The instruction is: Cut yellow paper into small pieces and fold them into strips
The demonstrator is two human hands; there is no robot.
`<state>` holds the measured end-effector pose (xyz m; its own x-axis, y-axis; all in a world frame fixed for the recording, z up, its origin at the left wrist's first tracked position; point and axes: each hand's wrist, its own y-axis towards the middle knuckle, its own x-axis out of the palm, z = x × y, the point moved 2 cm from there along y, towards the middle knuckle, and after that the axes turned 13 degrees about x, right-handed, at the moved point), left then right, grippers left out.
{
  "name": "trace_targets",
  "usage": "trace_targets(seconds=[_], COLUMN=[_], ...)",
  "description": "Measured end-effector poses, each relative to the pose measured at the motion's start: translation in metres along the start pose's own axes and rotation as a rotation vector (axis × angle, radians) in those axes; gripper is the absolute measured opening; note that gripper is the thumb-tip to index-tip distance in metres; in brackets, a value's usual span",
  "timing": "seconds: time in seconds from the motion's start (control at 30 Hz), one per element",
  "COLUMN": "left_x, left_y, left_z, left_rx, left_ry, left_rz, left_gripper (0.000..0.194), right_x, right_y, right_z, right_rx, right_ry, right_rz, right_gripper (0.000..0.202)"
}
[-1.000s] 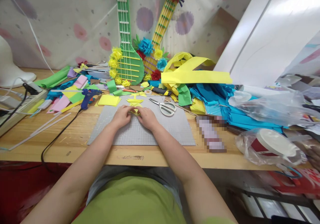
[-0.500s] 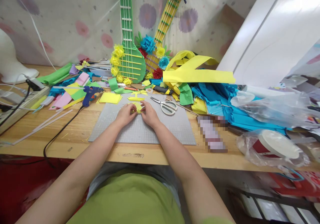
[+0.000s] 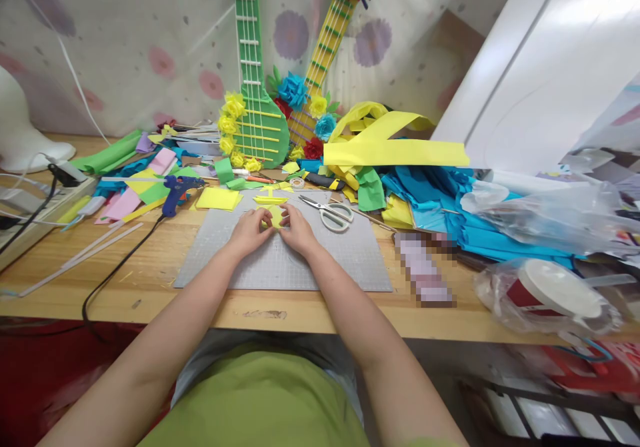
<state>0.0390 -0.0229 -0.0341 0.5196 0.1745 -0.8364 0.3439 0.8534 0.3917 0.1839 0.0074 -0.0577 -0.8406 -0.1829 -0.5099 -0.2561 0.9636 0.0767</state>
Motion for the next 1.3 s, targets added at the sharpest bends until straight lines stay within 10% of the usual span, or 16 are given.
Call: trace_targets(seconds=[0.47, 1.3], left_x=[0.012, 0.012], left_y=[0.008, 0.009], left_z=[-0.003, -0.001], left_rx=[-0.194, -0.224], left_ry=[-0.015, 0.062], left_rz=[0.038, 0.06], left_gripper=[0.039, 0.029], right_x=[0.004, 0.011], right_y=[0.007, 0.005], right_z=[-0.006, -0.004], right_rx=[0.232, 0.119], right_ry=[0.02, -0.173], right_rz=[0.121, 0.153], right_gripper=[0.032, 0.03])
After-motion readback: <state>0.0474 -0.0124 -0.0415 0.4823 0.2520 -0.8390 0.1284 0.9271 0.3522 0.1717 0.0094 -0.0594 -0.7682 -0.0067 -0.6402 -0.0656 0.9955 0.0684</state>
